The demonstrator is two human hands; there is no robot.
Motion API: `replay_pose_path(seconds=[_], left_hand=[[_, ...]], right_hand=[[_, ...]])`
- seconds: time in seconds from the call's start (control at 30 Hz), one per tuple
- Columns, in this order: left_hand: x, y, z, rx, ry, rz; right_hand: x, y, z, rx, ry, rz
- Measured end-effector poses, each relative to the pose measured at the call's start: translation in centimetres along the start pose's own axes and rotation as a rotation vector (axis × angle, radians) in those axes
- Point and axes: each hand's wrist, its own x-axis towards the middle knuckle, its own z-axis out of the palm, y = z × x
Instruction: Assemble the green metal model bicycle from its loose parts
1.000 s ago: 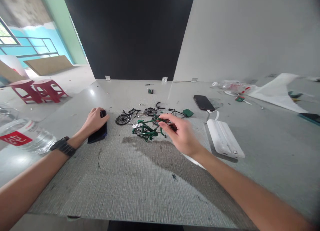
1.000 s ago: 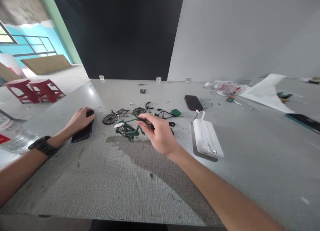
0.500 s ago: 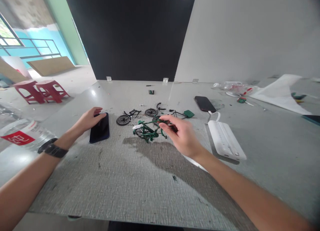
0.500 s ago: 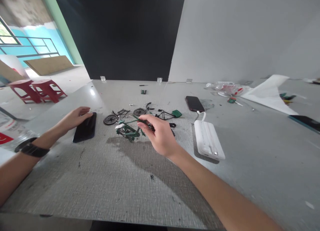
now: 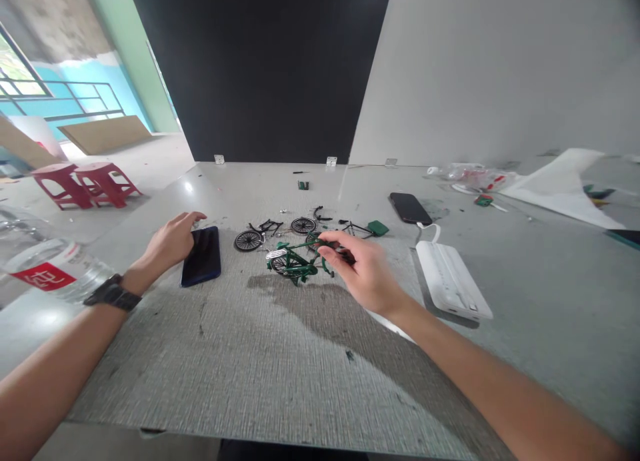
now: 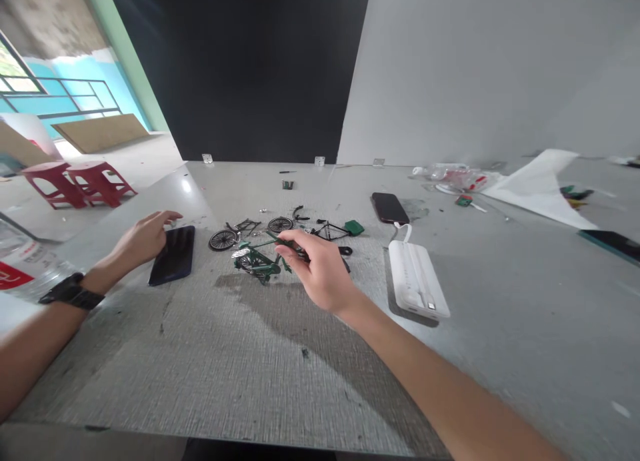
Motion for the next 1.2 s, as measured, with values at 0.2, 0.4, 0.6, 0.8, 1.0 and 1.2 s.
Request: replay_pose_path(seconds=[0.2,0.4,0.6,0.8,1.0,1.2], left_hand=[[-0.7,2.7,-2.1,-0.142,0.187,0.097],[-1.1,3.7,-2.7,-0.271,0.06,0.083],[-0.7,2.2,-1.8,-0.272,0.045,0.067],[-0.6,1.7,-1.7,-0.23,0.135,0.052],[-1.1,3.7,-2.1,-0.239,0.121,0.076],[-1.4,4.4,-2.2,-0.248,0.118,0.113]], right_hand=[[0.0,0.0,0.0,-0.035,-0.003,-0.006],[-0.1,0.1,0.1,-0.056,0.016,-0.019],[-0.1,-0.1,0.2,-0.043,0.011,0.004],[-0.1,-0.2,0.1,-0.046,0.013,-0.004],[-0.2,0.0,0.2,-0.041,0.015,0.008],[-0.2,-0.1,0.2,-0.048,0.018,-0.001]])
